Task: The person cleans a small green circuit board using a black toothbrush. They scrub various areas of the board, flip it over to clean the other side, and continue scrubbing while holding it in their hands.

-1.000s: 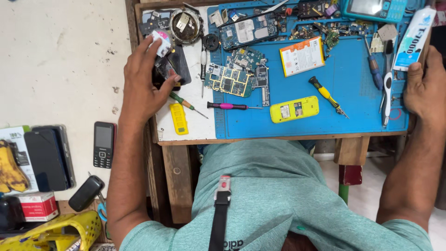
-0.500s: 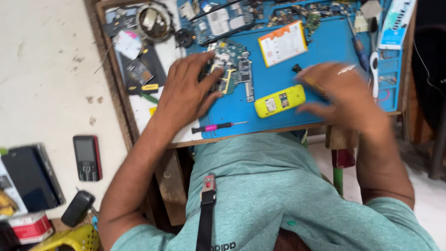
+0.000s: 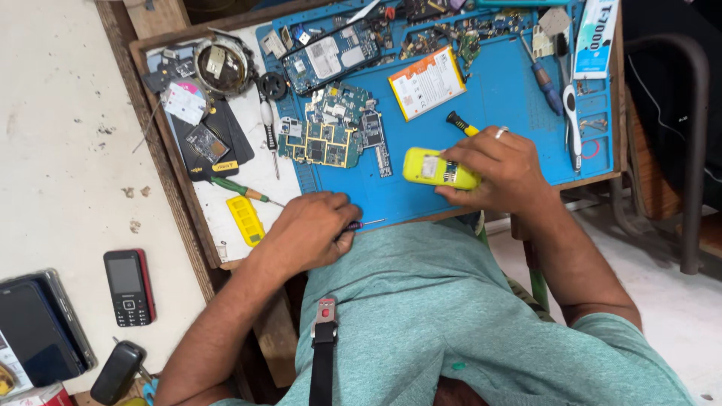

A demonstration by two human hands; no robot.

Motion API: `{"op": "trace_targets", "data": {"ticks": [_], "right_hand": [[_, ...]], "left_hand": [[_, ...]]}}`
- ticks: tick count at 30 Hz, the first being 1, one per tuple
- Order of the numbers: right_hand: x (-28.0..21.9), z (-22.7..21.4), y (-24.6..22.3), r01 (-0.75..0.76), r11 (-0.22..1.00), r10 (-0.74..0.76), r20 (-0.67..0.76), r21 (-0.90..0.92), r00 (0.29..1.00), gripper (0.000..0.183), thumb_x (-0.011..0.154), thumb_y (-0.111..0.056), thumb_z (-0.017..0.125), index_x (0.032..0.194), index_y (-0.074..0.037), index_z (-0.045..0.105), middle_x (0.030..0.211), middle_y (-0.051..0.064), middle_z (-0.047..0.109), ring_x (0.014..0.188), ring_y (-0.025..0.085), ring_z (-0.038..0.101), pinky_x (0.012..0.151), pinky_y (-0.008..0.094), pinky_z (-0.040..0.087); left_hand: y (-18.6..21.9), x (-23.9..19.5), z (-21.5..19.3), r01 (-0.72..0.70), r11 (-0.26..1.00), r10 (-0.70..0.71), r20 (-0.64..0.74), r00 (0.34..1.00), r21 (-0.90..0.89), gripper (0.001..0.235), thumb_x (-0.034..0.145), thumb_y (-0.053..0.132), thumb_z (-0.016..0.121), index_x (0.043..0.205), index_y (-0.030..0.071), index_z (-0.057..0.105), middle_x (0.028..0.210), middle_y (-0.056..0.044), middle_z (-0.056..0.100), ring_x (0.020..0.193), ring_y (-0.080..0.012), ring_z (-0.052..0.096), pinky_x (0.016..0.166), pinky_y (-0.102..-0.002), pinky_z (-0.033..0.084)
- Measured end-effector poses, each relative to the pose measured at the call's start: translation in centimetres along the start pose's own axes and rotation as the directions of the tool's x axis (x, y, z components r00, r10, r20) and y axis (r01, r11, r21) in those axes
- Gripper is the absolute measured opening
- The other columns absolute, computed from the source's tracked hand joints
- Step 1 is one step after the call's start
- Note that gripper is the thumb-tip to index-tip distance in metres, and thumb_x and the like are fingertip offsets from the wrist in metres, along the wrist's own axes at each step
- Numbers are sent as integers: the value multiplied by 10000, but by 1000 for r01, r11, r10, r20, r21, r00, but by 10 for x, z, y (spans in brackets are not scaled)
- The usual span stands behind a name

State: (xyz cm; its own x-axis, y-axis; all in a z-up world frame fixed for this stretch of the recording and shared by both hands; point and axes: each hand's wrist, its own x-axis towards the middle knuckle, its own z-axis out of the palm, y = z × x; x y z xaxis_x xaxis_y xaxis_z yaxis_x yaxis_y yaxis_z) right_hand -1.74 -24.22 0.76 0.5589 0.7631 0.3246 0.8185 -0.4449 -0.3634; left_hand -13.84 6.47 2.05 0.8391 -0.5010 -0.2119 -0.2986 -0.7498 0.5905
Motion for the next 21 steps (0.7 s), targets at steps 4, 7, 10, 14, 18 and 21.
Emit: {"op": "trace_targets", "data": {"ticks": [4, 7, 10, 14, 18, 21], "right_hand": [[-1, -6, 11, -118, 991, 126, -149, 59, 981, 483, 685, -299, 980, 1025, -66, 729, 940, 84, 714, 814, 235, 681, 717, 354, 531], [0, 2, 4, -185, 939, 256, -229, 291, 939, 490, 707, -280, 977, 1029, -33, 702, 967, 111, 717, 812, 208, 682, 735, 325, 556], [9, 25, -25, -161, 894, 302, -294, 419, 907, 514, 717, -287, 977, 1050, -32, 678, 1049, 128, 700, 885, 239, 709, 782, 320, 594], [17, 48, -60, -91, 899, 209, -237, 428, 949, 500, 732, -265, 962, 1072, -27, 684, 1063, 125, 700, 933, 264, 711, 805, 351, 568], [22, 46, -54, -38, 890, 129, -171, 454, 977, 343, 826, -141, 878, 1126, -66, 730, 1148, 110, 735, 1013, 253, 735, 846, 357, 581], [19, 42, -46, -63, 914, 145, -178, 400, 973, 271, 860, -96, 859, 1098, -87, 731, 1147, 82, 739, 1025, 241, 741, 858, 361, 585]], "left_hand": [[3, 11, -1, 27, 947, -86, -172, 981, -321, 206, 831, 153, 690, 1024, 87, 714, 925, -101, 632, 792, -262, 652, 689, -387, 531], [-1, 33, 4, -84, 702, -175, -287, 942, -707, 234, 921, 184, 651, 1124, 67, 645, 984, -71, 584, 800, -168, 597, 697, -299, 518], [3, 55, 16, -210, 360, -233, -305, 923, -909, 368, 1002, 244, 636, 1303, 60, 532, 1136, -30, 568, 926, -122, 540, 816, -259, 492], [11, 64, 41, -280, 307, -227, -355, 907, -910, 439, 1043, 232, 644, 1411, 27, 522, 1156, -33, 558, 1053, -119, 551, 929, -254, 474], [-9, 50, 39, -193, 315, -322, -296, 899, -929, 320, 1099, 235, 592, 1325, 7, 605, 1115, -49, 618, 1041, -124, 592, 914, -261, 495], [-23, 41, 25, -216, 382, -395, -371, 841, -898, 264, 1070, 194, 616, 1252, 3, 618, 1037, -52, 633, 967, -128, 598, 857, -266, 491]]}}
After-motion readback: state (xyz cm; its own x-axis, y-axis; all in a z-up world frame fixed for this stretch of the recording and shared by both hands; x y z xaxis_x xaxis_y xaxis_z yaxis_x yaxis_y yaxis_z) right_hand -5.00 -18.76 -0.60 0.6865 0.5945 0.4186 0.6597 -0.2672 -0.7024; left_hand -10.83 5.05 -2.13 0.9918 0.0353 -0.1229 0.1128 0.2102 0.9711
